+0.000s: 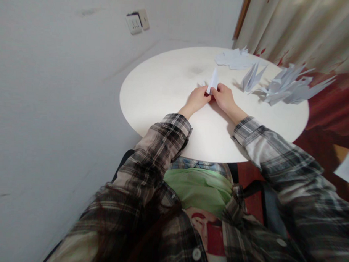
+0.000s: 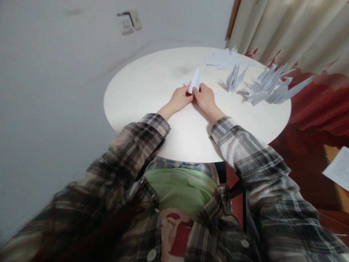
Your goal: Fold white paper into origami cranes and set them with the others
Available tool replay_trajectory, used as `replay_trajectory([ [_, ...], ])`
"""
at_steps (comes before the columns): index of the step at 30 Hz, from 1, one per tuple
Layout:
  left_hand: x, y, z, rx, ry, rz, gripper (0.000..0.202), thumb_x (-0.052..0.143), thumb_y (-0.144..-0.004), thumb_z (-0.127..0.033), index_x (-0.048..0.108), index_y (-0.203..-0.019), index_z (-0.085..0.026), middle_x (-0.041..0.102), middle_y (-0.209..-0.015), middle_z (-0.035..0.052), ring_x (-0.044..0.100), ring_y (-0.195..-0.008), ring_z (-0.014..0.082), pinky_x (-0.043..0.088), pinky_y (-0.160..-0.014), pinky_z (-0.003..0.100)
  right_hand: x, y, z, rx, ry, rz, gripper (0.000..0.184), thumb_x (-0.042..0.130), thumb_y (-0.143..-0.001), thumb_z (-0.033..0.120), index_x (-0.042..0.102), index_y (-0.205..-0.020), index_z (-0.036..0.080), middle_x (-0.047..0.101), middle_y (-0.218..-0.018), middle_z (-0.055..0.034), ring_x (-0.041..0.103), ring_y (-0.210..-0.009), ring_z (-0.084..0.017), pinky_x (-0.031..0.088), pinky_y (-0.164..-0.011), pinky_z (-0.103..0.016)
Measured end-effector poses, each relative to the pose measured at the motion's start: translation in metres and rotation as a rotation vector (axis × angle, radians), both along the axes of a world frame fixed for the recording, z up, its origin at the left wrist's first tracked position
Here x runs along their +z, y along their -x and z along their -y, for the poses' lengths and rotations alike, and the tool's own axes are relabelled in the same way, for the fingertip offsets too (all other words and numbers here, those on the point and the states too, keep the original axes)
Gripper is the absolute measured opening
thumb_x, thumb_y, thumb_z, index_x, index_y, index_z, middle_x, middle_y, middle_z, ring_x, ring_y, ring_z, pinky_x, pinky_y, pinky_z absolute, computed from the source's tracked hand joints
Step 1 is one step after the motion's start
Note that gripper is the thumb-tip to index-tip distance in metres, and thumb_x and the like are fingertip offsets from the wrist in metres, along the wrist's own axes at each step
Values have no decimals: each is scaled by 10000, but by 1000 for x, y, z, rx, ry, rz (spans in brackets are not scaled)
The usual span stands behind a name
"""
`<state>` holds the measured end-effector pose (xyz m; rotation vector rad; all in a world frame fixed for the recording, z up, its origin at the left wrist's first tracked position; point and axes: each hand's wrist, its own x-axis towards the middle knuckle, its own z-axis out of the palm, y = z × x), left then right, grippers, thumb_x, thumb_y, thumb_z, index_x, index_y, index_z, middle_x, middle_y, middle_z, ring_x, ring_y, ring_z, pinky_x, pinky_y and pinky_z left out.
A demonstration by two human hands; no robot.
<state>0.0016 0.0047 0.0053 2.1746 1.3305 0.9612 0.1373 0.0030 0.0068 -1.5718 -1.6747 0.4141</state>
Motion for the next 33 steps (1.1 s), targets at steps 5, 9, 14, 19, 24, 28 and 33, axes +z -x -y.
replay_trajectory([
  [5, 0, 0, 1, 8, 16, -4, 223, 591, -872, -174, 713, -1058, -173, 765, -1046, 104, 684, -1089, 244, 513, -963, 374, -9, -2, -5, 43, -85, -41, 165, 519, -905, 350, 545, -800, 226, 608, -795, -64, 585, -916, -268, 470, -893, -460],
  [9, 2, 0, 3, 8, 29, 5, 225, 583, -881, -185, 713, -1063, -168, 767, -1058, 113, 691, -1070, 246, 516, -959, 383, -13, -4, -9, 45, -108, -38, 194, 503, -905, 390, 548, -805, 230, 603, -770, -59, 587, -890, -263, 479, -869, -453],
  [14, 3, 0, 4, 9, 30, 8, 241, 585, -875, -175, 712, -1079, -172, 771, -1052, 108, 690, -1075, 236, 517, -964, 371, -12, -5, -8, 62, -107, -47, 209, 502, -907, 414, 552, -812, 234, 606, -767, -56, 589, -886, -261, 483, -871, -452],
  [19, 0, 0, 1, -1, 22, 14, 233, 588, -880, -195, 713, -1075, -173, 772, -1045, 107, 694, -1061, 238, 520, -954, 372, -13, -6, -10, 48, -86, -26, 197, 509, -908, 395, 549, -807, 230, 617, -796, -64, 589, -900, -263, 473, -878, -451],
  [24, -2, 0, -2, -4, 8, 7, 227, 590, -881, -217, 712, -1069, -182, 773, -1044, 92, 694, -1064, 233, 521, -953, 369, -14, -6, -12, 49, -91, -35, 225, 505, -909, 422, 566, -833, 220, 637, -820, -70, 596, -913, -265, 474, -886, -449],
  [28, -2, 1, -1, -2, 1, -8, 244, 588, -878, -215, 711, -1085, -176, 772, -1062, 98, 693, -1068, 233, 520, -954, 363, -13, -5, -11, 46, -71, -44, 228, 507, -908, 419, 572, -825, 216, 647, -834, -79, 602, -928, -272, 473, -904, -459],
  [33, -1, 1, 0, -2, 6, -3, 254, 581, -882, -213, 708, -1099, -175, 771, -1063, 100, 690, -1084, 235, 518, -961, 365, -15, -7, -12, 56, -95, -45, 224, 515, -907, 420, 574, -825, 220, 646, -823, -73, 606, -916, -271, 476, -894, -455],
])
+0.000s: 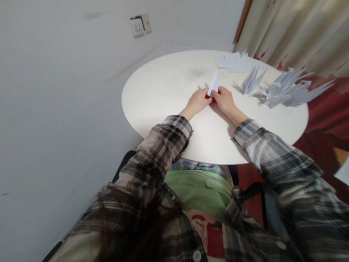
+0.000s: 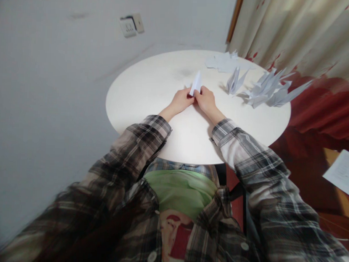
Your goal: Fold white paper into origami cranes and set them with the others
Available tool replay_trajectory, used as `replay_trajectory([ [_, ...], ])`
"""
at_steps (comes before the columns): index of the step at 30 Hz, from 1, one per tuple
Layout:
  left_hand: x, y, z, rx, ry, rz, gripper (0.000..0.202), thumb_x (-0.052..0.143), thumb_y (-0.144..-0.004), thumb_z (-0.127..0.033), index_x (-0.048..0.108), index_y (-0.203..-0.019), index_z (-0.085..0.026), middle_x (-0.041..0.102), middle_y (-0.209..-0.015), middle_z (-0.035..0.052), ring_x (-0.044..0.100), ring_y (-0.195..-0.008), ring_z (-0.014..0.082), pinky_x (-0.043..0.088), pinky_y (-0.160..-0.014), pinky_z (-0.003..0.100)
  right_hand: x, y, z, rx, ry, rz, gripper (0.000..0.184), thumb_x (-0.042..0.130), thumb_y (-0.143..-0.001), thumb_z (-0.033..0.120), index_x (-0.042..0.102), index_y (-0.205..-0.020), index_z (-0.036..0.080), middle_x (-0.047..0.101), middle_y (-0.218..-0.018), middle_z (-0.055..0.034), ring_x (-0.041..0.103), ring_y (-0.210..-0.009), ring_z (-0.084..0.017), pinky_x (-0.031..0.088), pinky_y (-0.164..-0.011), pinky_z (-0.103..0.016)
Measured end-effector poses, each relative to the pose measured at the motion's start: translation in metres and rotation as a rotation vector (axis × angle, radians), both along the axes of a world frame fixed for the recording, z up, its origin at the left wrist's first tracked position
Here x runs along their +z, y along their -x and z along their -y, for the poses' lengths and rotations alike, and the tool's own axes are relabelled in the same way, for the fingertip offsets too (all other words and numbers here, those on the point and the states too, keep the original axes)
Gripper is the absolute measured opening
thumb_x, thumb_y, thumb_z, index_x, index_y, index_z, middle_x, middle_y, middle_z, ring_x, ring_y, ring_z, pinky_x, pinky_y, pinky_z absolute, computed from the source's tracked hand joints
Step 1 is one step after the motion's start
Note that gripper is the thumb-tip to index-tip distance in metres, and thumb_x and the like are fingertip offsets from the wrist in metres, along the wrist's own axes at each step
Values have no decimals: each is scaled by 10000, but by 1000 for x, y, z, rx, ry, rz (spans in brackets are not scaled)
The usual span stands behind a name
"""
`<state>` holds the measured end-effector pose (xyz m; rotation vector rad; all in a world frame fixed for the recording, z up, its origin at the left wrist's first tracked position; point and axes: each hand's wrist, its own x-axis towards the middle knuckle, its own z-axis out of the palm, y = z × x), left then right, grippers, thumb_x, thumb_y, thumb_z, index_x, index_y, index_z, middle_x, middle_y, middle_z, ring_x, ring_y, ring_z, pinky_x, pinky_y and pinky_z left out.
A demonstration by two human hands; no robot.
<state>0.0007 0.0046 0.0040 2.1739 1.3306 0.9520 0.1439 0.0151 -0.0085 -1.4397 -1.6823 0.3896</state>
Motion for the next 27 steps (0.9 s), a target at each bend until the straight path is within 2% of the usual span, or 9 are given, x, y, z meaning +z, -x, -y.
replay_trajectory([
  [20, -2, -1, -3, 8, 7, -1, 229, 581, -875, -193, 708, -1062, -158, 764, -1050, 110, 693, -1049, 231, 515, -950, 368, -1, 1, 0, -6, -14, 4, 228, 498, -914, 426, 552, -817, 227, 646, -826, -66, 605, -913, -265, 485, -875, -442],
  [27, -3, -1, -4, -6, -2, 13, 219, 583, -876, -193, 707, -1056, -176, 766, -1021, 93, 684, -1067, 224, 514, -945, 355, 6, 5, 6, -50, 42, 47, 206, 496, -911, 391, 547, -803, 223, 651, -853, -74, 613, -905, -268, 478, -888, -455],
])
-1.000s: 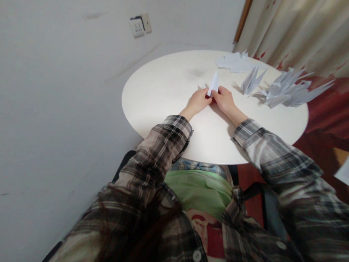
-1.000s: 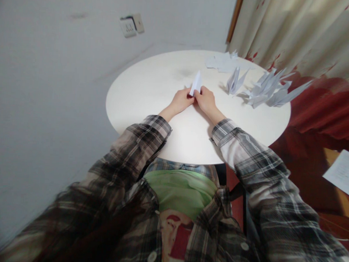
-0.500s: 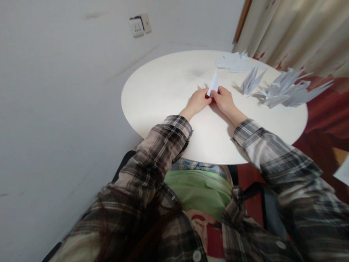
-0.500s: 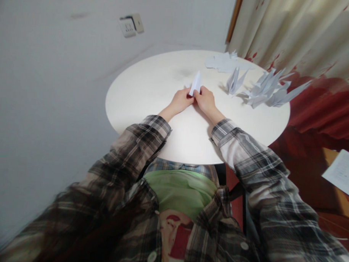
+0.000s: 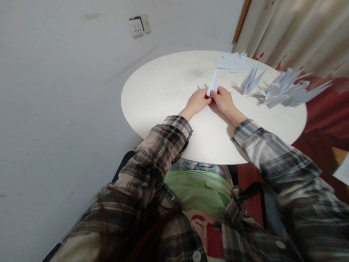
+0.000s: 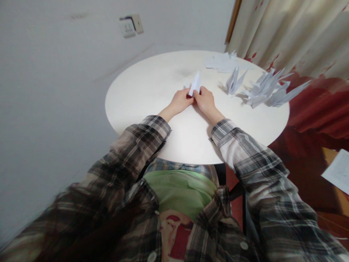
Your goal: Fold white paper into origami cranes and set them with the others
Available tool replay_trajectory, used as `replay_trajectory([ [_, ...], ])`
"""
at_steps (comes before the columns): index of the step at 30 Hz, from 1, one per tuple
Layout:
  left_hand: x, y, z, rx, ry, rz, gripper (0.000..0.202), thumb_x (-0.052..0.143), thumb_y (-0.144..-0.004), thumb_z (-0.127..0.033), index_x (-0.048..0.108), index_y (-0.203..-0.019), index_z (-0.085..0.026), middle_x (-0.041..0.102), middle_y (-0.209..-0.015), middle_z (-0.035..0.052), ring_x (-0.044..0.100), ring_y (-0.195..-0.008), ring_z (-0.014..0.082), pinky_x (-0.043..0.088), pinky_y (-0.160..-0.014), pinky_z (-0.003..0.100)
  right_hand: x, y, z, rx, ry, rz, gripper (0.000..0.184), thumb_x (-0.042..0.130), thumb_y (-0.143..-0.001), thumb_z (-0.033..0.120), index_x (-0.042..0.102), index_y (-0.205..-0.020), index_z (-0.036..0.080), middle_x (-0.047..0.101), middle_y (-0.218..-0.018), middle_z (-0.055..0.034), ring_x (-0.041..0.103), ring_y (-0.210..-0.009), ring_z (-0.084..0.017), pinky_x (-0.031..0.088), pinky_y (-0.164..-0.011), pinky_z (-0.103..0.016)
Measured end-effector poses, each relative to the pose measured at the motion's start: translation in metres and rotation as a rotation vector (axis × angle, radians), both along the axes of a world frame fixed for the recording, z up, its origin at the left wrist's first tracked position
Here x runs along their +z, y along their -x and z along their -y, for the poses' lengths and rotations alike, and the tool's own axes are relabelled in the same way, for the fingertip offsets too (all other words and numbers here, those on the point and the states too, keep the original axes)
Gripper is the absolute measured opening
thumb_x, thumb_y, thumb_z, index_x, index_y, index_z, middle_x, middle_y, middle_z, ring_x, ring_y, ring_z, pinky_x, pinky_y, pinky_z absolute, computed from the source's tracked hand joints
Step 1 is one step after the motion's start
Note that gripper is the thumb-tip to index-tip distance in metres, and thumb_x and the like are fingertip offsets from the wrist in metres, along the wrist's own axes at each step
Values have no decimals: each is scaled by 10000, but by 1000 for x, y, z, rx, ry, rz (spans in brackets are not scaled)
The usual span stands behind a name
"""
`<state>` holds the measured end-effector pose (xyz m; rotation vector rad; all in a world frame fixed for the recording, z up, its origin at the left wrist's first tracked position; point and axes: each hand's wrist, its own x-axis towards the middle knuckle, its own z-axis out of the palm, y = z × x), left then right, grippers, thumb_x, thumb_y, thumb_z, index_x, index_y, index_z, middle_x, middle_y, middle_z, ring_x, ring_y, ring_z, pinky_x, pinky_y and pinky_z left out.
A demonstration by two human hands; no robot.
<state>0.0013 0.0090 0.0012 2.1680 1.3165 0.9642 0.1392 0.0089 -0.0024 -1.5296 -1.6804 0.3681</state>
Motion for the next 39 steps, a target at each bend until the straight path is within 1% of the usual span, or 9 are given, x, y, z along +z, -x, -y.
replay_trajectory([
  [5, 2, 0, 2, 21, 3, -24, 219, 592, -878, -205, 708, -1062, -176, 766, -1045, 97, 682, -1077, 231, 512, -960, 361, 3, 0, 2, 3, 22, 19, 211, 480, -916, 391, 558, -823, 218, 657, -884, -82, 623, -919, -277, 473, -897, -465],
  [12, 3, 0, 4, 18, 13, -32, 254, 574, -888, -223, 704, -1100, -171, 761, -1086, 113, 688, -1082, 237, 510, -973, 372, -1, -2, 0, 29, -51, -21, 240, 493, -915, 436, 569, -834, 223, 664, -839, -73, 613, -922, -273, 483, -891, -445],
  [17, 5, 0, 6, 20, 13, -35, 257, 572, -882, -212, 708, -1095, -164, 764, -1083, 120, 690, -1083, 240, 513, -965, 368, 1, -1, 4, 58, -59, -51, 251, 495, -917, 454, 583, -848, 230, 660, -831, -74, 612, -940, -281, 486, -895, -459],
  [22, 6, 0, 8, 22, 19, -31, 251, 576, -873, -195, 709, -1085, -168, 769, -1070, 109, 683, -1095, 238, 509, -971, 363, 2, 0, 6, 59, -64, -56, 263, 498, -917, 464, 590, -860, 224, 660, -831, -75, 610, -946, -279, 485, -898, -462],
  [27, 5, 0, 6, 20, 13, -26, 240, 577, -871, -194, 708, -1072, -179, 771, -1056, 102, 685, -1094, 237, 513, -966, 365, 3, 0, 5, 40, -18, -32, 248, 490, -926, 430, 587, -850, 215, 655, -860, -88, 612, -966, -285, 472, -921, -475],
  [33, 2, 0, 2, 14, -2, -12, 233, 574, -871, -182, 710, -1061, -173, 769, -1066, 106, 680, -1117, 247, 509, -978, 374, -1, -2, 3, 75, -59, -27, 253, 493, -932, 446, 585, -865, 220, 640, -853, -85, 597, -1033, -299, 467, -938, -481],
  [39, 1, -1, 2, 12, 3, 12, 233, 591, -864, -163, 709, -1064, -179, 764, -1045, 97, 664, -1140, 249, 496, -1011, 377, -1, -1, 1, 46, -28, 5, 257, 477, -938, 441, 574, -851, 220, 650, -895, -106, 599, -1064, -315, 460, -948, -496],
])
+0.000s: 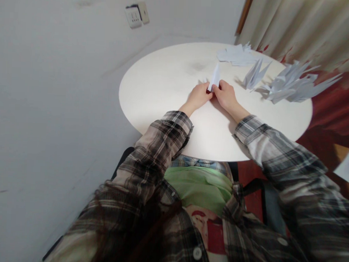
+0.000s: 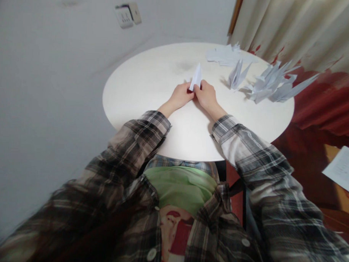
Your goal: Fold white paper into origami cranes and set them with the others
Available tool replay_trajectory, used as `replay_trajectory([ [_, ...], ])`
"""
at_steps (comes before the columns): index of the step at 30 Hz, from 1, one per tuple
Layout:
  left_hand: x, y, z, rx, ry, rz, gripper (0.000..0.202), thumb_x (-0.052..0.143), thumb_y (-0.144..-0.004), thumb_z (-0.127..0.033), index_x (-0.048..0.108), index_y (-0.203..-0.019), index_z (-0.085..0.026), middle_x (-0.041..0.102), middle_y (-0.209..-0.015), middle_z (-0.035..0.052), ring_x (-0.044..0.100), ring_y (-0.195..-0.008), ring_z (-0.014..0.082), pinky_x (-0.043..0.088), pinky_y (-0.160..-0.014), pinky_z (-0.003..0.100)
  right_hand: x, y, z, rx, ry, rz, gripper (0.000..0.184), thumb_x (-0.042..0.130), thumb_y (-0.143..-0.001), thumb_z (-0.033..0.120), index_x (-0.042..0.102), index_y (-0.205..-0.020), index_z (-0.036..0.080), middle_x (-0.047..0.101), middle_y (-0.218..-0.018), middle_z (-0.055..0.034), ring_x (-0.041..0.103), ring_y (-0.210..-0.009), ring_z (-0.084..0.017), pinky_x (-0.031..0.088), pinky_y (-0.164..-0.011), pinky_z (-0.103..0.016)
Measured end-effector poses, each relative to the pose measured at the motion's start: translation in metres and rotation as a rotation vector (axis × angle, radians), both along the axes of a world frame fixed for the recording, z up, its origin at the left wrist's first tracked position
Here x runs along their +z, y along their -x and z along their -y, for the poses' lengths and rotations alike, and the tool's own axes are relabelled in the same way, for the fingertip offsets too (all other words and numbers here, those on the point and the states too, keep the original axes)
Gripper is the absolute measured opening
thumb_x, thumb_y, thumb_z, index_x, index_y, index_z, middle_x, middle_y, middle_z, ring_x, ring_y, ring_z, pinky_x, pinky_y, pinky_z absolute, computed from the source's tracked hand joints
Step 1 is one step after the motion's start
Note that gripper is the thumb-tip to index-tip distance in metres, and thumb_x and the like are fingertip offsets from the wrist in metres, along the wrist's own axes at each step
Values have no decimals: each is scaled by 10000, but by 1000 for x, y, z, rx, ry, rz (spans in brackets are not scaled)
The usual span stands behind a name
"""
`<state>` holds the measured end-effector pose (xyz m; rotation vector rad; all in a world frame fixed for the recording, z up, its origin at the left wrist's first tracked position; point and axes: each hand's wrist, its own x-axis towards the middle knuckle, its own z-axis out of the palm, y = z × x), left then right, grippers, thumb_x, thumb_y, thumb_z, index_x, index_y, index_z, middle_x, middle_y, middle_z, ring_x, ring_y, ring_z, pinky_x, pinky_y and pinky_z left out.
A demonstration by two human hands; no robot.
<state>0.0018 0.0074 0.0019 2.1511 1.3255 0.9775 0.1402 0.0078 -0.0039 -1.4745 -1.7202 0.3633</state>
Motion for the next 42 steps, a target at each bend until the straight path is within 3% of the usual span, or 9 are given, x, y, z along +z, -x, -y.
replay_trajectory([
  [16, 4, 0, 3, -1, 11, -8, 240, 595, -855, -156, 709, -1065, -180, 764, -1056, 99, 656, -1167, 260, 492, -1031, 391, 2, 0, 3, 17, -12, -19, 274, 470, -936, 467, 573, -866, 222, 656, -886, -101, 604, -1047, -309, 472, -929, -487],
  [29, 4, 0, 3, 11, -4, -30, 220, 582, -859, -163, 711, -1036, -185, 766, -1051, 95, 673, -1132, 256, 506, -993, 384, 2, 0, 2, -4, 15, 1, 213, 500, -934, 396, 570, -835, 221, 646, -881, -96, 601, -1037, -306, 457, -941, -479],
  [42, 3, 0, 1, 5, 6, -22, 236, 582, -854, -146, 705, -1052, -179, 755, -1084, 100, 650, -1180, 270, 488, -1034, 399, -1, 0, 0, 6, -21, -3, 265, 477, -949, 452, 576, -869, 220, 657, -889, -95, 604, -1036, -302, 471, -935, -482],
])
